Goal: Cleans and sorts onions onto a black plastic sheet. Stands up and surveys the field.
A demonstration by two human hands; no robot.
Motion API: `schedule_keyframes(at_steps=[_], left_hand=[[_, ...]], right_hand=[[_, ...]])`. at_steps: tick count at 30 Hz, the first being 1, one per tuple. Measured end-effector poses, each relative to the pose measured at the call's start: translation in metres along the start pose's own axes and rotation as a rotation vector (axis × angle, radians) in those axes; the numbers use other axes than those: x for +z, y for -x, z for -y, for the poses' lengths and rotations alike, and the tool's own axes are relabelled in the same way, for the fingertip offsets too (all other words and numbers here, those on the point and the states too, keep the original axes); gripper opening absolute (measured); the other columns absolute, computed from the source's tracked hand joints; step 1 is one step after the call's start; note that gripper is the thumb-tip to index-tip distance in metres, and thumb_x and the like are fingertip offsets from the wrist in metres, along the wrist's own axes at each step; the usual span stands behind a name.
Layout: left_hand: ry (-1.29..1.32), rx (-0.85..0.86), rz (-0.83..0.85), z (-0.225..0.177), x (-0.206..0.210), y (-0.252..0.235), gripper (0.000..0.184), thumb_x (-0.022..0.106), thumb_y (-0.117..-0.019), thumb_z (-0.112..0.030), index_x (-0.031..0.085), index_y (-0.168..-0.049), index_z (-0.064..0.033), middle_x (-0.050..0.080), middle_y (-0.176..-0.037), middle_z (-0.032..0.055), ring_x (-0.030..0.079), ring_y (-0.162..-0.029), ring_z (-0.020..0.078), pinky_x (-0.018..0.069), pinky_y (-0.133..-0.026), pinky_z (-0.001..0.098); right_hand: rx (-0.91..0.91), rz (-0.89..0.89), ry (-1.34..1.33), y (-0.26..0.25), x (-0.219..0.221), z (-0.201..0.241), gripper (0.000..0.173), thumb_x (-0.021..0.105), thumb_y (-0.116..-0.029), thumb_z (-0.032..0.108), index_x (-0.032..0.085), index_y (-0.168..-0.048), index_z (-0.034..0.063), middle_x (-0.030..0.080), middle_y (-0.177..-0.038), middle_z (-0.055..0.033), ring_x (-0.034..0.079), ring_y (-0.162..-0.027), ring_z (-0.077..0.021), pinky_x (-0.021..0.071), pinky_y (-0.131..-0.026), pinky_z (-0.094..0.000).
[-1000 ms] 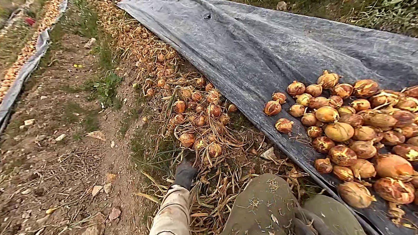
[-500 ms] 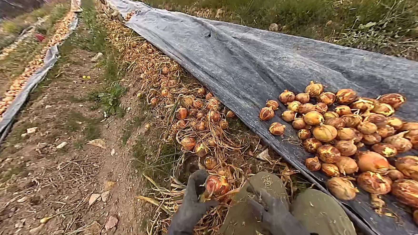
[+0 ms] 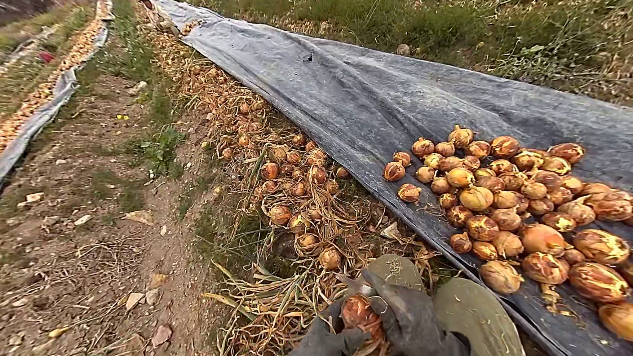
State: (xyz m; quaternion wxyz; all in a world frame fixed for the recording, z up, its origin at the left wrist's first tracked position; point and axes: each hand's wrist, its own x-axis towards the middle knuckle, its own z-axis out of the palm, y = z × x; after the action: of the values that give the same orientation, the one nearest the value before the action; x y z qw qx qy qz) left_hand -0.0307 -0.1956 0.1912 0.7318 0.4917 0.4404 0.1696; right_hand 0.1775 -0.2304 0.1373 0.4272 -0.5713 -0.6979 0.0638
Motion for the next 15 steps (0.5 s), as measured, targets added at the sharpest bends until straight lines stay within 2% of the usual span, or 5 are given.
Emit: schedule_keyframes(at_steps=[3,7,9,12,15], left_hand=[[-0.033,-0.106,-0.028,-0.003,-0.003,-0.006,0.045,0.08,-0.0871,-0.016,0.066,-0.128,-0.005,0.075,-0.11,0.009,0.073,-0.099,0.0193,0.062,-0.09,0.0382],[-0.422,-0.117,-0.17,-0.029,0.002,-0.015,0.029,0.064,-0.1001,-0.029,0.07,-0.117,-0.0073,0.074,-0.087,0.0045,0.072,-0.074,0.0152,0.0627,-0.073,0.0367],[-0.628,-0.065,-0.19,-0.048,0.004,-0.019,0.03,0.058,-0.1036,-0.033,0.07,-0.119,-0.01,0.072,-0.093,0.0039,0.071,-0.077,0.0145,0.0618,-0.075,0.0367],[-1.109,0.113,-0.164,-0.073,0.01,-0.025,0.043,0.05,-0.1051,-0.042,0.066,-0.135,-0.0152,0.073,-0.121,0.0101,0.071,-0.112,0.0251,0.0549,-0.1,0.0486],[-1.374,0.115,-0.012,-0.081,0.023,-0.039,0.043,0.047,-0.1065,-0.039,0.066,-0.135,-0.0135,0.074,-0.117,0.0148,0.069,-0.113,0.0339,0.0518,-0.101,0.0547]], right_hand=[[0.08,-0.053,-0.154,-0.005,-0.009,0.008,0.054,0.033,-0.1094,0.048,0.062,-0.141,0.0146,0.077,-0.105,-0.0054,0.074,-0.081,-0.0141,0.0622,-0.065,-0.0384],[0.548,0.033,-0.364,0.006,-0.028,0.001,0.058,0.034,-0.1085,0.049,0.05,-0.151,0.0134,0.059,-0.146,-0.0025,0.06,-0.127,-0.0092,0.0515,-0.107,-0.0353],[0.769,0.168,-0.268,0.017,-0.032,-0.015,0.058,0.035,-0.1065,0.055,0.055,-0.148,0.0181,0.064,-0.139,-0.0037,0.061,-0.126,-0.0148,0.0492,-0.108,-0.0412],[0.873,0.592,-0.123,0.021,-0.028,-0.025,0.068,0.037,-0.1008,0.067,0.061,-0.138,0.0151,0.069,-0.123,-0.0163,0.064,-0.119,-0.0331,0.048,-0.103,-0.0576],[0.799,0.452,-0.285,0.016,-0.018,-0.017,0.051,0.046,-0.1029,0.053,0.069,-0.12,0.0114,0.071,-0.106,-0.0105,0.069,-0.102,-0.0226,0.0542,-0.094,-0.0457]])
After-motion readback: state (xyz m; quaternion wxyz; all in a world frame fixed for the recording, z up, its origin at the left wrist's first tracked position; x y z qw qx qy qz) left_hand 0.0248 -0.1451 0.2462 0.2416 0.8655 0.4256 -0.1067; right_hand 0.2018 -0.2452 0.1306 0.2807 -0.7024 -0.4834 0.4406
